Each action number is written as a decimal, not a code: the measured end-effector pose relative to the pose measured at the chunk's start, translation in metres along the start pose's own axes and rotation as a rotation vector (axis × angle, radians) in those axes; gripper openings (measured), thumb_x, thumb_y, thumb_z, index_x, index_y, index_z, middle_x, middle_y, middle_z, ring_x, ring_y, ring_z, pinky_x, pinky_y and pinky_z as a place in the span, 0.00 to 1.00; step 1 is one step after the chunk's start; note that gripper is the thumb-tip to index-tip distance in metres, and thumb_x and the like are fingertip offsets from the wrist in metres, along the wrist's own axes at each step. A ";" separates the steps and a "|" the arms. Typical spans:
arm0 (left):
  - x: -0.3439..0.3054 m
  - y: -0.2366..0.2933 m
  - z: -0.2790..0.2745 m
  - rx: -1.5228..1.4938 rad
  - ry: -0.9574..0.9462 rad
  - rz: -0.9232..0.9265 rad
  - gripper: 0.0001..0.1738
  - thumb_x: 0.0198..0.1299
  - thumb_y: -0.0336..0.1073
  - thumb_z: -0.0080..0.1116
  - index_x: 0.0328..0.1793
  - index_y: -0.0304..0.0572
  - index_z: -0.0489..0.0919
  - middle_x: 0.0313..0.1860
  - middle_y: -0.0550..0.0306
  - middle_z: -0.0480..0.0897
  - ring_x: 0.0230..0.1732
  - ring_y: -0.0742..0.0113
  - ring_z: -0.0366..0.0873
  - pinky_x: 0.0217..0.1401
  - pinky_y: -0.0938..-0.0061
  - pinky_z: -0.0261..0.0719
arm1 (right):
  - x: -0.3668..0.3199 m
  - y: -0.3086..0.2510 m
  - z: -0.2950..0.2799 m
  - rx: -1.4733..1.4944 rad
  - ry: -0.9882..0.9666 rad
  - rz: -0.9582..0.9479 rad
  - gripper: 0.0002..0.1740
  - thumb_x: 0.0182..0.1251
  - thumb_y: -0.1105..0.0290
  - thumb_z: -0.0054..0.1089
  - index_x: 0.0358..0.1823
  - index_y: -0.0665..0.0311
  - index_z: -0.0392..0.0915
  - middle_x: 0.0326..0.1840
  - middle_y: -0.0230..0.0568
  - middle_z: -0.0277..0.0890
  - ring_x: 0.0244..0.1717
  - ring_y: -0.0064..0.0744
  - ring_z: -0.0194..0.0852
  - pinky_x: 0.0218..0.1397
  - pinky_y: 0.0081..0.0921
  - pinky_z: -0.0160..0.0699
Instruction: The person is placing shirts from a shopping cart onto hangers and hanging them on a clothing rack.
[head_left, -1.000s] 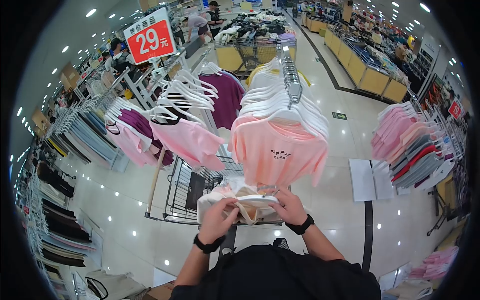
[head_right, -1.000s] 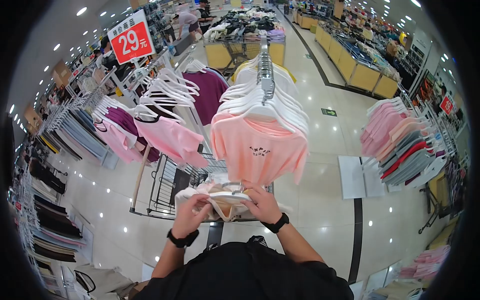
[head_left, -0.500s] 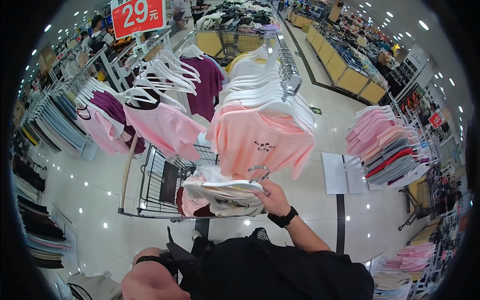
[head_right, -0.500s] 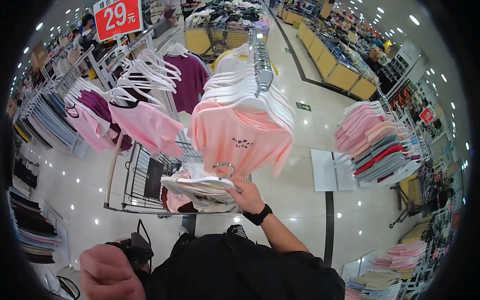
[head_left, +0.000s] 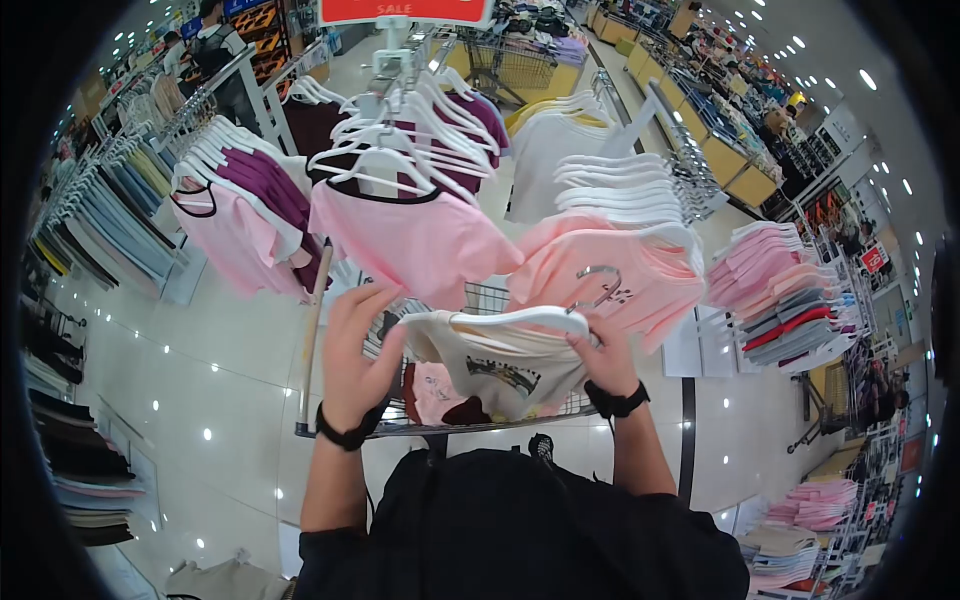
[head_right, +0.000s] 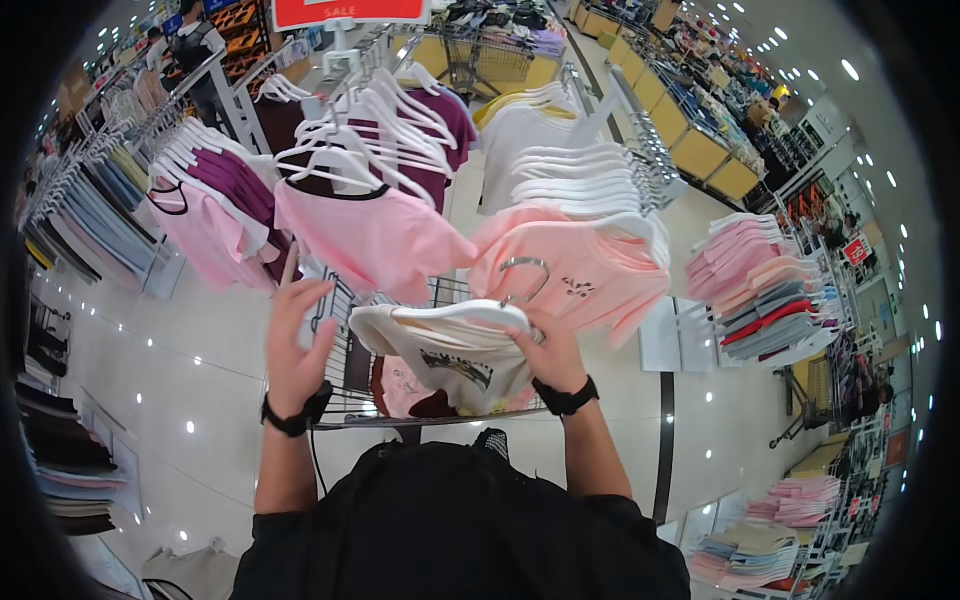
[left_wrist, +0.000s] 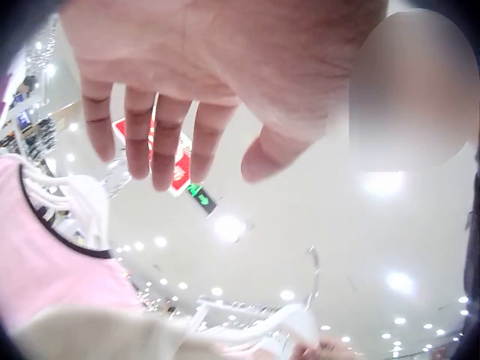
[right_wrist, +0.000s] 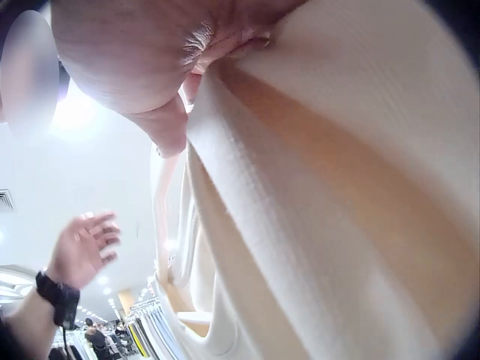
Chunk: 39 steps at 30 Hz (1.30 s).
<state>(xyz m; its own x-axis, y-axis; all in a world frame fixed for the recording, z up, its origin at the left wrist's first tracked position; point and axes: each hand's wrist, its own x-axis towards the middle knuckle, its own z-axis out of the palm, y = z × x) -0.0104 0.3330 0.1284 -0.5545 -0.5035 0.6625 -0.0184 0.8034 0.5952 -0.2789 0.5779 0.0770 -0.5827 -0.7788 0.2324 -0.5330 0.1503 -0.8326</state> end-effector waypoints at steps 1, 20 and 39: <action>-0.001 -0.022 0.005 0.042 -0.042 -0.009 0.23 0.58 0.32 0.68 0.60 0.37 0.82 0.54 0.46 0.84 0.56 0.45 0.80 0.61 0.59 0.75 | 0.008 -0.014 0.007 -0.023 -0.010 0.004 0.14 0.71 0.68 0.68 0.52 0.70 0.83 0.41 0.40 0.84 0.43 0.25 0.80 0.52 0.25 0.77; 0.062 -0.254 -0.015 -0.240 -0.110 -0.382 0.09 0.71 0.36 0.58 0.46 0.36 0.77 0.34 0.45 0.80 0.35 0.52 0.79 0.39 0.63 0.73 | 0.140 -0.081 0.123 -0.285 -0.066 -0.042 0.15 0.77 0.61 0.62 0.54 0.65 0.79 0.39 0.49 0.83 0.41 0.47 0.83 0.48 0.36 0.78; 0.135 -0.337 0.015 -0.410 -0.054 -0.301 0.22 0.71 0.32 0.58 0.69 0.36 0.78 0.63 0.49 0.82 0.63 0.58 0.80 0.68 0.69 0.74 | 0.263 -0.073 0.156 -0.372 -0.011 -0.114 0.16 0.78 0.57 0.56 0.46 0.64 0.73 0.43 0.57 0.79 0.47 0.62 0.77 0.49 0.44 0.75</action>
<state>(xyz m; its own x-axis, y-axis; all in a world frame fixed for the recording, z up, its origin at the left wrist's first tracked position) -0.0912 -0.0009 0.0105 -0.6176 -0.6675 0.4160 0.1378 0.4289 0.8928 -0.2975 0.2673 0.1200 -0.5010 -0.8095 0.3060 -0.7815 0.2713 -0.5617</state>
